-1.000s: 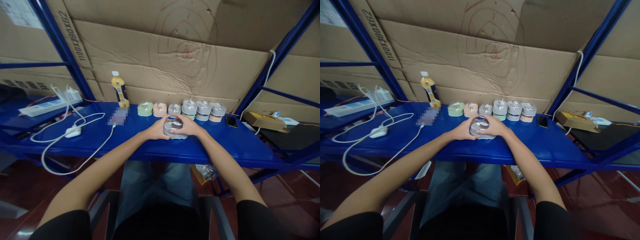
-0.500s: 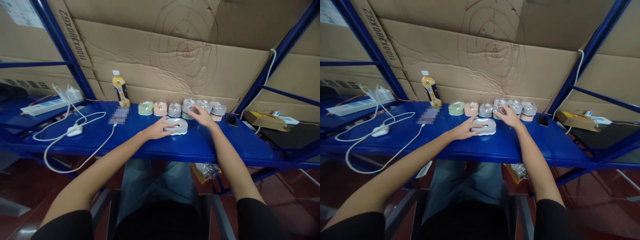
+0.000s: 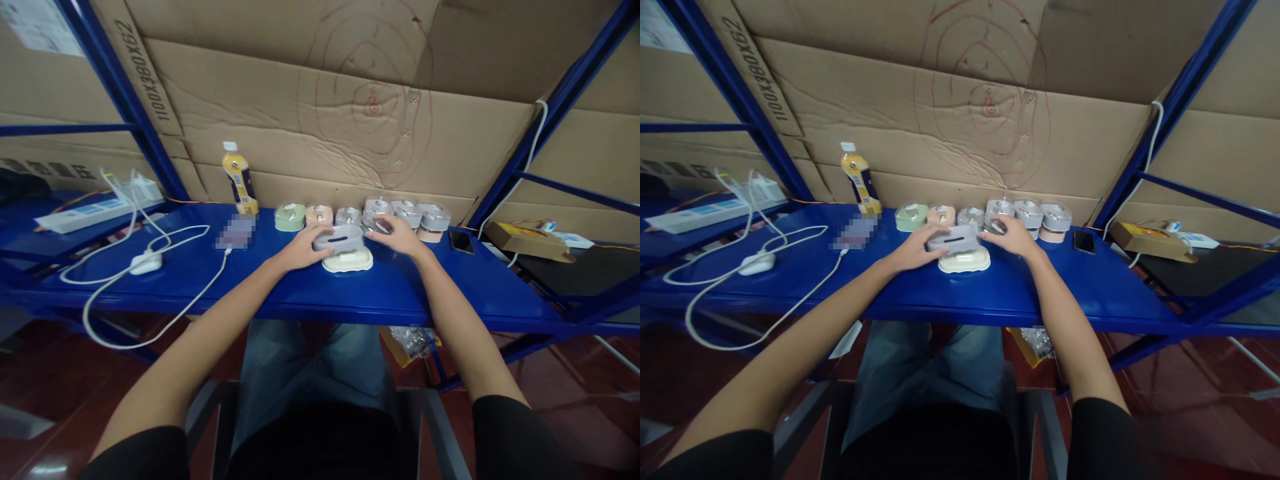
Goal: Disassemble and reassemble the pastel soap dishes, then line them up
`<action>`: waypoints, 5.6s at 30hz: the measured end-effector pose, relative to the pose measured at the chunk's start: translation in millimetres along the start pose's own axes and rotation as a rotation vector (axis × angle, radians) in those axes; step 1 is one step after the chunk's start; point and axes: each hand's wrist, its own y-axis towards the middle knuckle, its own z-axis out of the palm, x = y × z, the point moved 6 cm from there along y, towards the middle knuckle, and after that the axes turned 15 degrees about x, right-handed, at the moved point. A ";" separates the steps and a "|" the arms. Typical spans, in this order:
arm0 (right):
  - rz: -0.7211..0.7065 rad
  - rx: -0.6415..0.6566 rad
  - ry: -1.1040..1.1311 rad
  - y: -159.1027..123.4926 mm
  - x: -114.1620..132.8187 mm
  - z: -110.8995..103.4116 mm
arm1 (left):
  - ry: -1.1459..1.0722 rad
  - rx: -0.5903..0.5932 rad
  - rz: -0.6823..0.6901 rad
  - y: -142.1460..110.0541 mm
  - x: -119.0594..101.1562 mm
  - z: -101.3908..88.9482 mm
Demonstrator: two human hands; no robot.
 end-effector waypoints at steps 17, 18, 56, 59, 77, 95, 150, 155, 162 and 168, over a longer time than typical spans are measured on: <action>-0.328 0.245 -0.031 8.8 55.9 52.6 | -0.134 0.081 0.025 6.3 -23.3 22.9; -0.332 0.247 -0.032 9.2 56.0 53.1 | -0.138 0.078 0.022 6.7 -23.1 22.6; -0.002 -0.389 -0.004 0.3 14.3 -13.2 | 0.064 -0.337 -0.487 128.8 2.7 15.9; -0.007 -0.391 -0.006 -0.3 15.7 -12.0 | 0.125 -0.358 -0.505 108.1 17.7 -8.6; -0.034 -0.340 -0.002 0.2 23.6 -0.2 | 0.433 -0.020 -0.815 -33.2 38.9 -38.1; -0.222 0.318 -0.058 0.1 48.4 57.3 | -0.240 0.189 0.063 14.3 -15.0 30.3; -0.328 0.306 -0.013 -2.0 60.2 55.4 | -0.205 0.024 -0.028 -0.3 -15.0 29.2; -0.291 0.328 0.013 3.5 47.5 59.5 | -0.195 0.023 0.011 2.4 -20.1 27.4; -0.218 0.343 0.019 9.1 31.3 64.1 | -0.164 0.051 -0.024 2.7 -16.5 30.4; -0.013 -0.441 0.037 -5.9 -4.6 -31.5 | -0.089 -0.253 -0.211 -2.7 -0.3 -4.9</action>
